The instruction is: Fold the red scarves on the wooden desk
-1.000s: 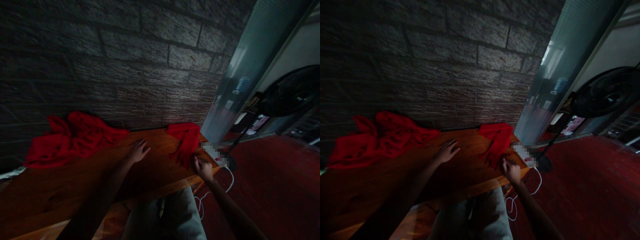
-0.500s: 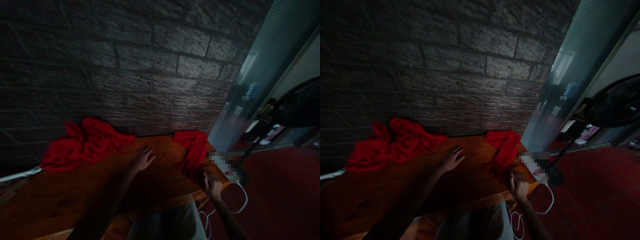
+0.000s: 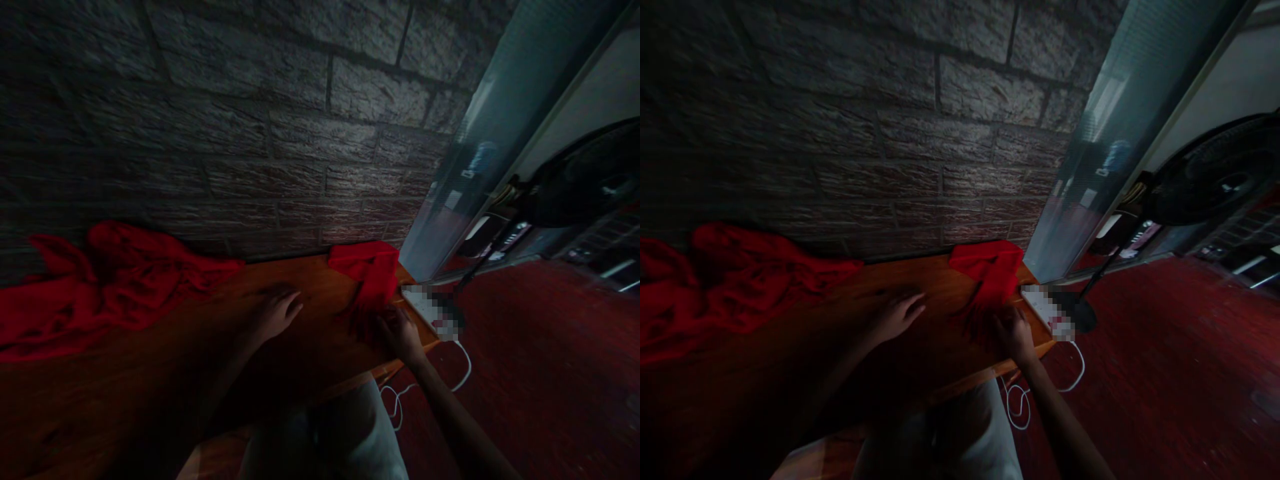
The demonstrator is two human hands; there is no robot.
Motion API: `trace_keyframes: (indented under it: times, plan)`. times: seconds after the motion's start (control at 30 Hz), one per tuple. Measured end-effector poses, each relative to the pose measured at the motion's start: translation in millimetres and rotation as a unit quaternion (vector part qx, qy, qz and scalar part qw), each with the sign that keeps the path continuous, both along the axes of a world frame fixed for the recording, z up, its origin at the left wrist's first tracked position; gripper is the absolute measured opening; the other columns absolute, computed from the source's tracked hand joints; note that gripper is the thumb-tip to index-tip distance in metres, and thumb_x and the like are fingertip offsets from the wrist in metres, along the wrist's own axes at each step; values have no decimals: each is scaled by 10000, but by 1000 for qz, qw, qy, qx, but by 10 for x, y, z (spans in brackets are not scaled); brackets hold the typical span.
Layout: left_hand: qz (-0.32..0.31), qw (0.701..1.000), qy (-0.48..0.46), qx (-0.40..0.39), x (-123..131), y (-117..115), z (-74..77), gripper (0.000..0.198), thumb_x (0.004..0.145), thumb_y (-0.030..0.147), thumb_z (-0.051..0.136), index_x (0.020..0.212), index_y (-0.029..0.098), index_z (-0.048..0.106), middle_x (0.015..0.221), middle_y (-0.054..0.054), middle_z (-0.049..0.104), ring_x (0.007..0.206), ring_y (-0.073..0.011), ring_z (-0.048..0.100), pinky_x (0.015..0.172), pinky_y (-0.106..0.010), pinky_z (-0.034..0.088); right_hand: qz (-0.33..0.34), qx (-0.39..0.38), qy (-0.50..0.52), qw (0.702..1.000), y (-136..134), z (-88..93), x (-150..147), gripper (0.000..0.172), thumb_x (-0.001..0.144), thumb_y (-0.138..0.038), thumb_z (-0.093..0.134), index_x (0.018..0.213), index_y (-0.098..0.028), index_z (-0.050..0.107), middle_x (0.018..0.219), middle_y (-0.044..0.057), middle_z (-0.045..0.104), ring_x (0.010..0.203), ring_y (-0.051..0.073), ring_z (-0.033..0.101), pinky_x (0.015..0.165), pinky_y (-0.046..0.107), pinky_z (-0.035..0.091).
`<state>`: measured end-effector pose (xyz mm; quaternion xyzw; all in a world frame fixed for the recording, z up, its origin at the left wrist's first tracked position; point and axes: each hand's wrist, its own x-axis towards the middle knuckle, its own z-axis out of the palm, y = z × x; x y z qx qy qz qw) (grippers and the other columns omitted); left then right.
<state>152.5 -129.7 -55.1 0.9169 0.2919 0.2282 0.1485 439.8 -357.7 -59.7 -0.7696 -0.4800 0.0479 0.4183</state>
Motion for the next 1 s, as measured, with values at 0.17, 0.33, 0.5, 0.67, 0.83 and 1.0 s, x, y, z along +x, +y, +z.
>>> trace_keyframes:
  times: [0.17,0.33,0.5,0.67,0.83,1.0]
  plan:
    - [-103,988,-55,-104,701,-602,86,467,939,397,530,1348,175,572,1376,-124,605,1259,-276,574,1093,-415,435,4,-29,212,977,-14,-29,-13,588,806,-628,587,1162,-162,612,1110,144,703,822,232,704,676,324,547]
    - [-46,983,-41,-172,1307,-789,-4,517,832,323,684,1297,116,595,1153,-168,698,1078,-305,661,966,-423,514,69,-35,345,935,-15,11,-178,694,753,-697,622,1158,-133,610,735,50,698,545,149,609,485,240,441]
    - [-45,986,9,-161,1316,-558,34,298,830,127,575,1108,144,679,950,-92,730,921,-223,687,889,-360,526,128,-108,322,932,-51,27,-64,514,810,-639,600,878,-135,675,638,26,658,466,103,553,428,204,380]
    - [-34,984,-10,-175,1198,-493,91,342,895,258,544,1190,117,644,1056,-127,722,945,-226,686,905,-353,516,57,-78,332,938,-33,72,130,497,830,-561,610,1126,-161,605,653,-8,662,440,108,564,392,197,397]
    - [-19,966,-20,-257,1544,-574,149,391,849,401,636,1128,129,674,1046,-128,731,948,-262,692,871,-334,518,107,-130,384,908,206,281,120,477,803,-632,623,857,-160,582,596,-29,591,394,63,476,326,162,278]
    - [22,929,18,-368,1828,-468,306,313,838,392,662,1017,138,699,969,-91,752,925,-257,692,846,-326,511,97,-139,411,896,304,389,133,495,789,-661,642,789,-172,565,572,-63,521,394,36,418,334,148,256]
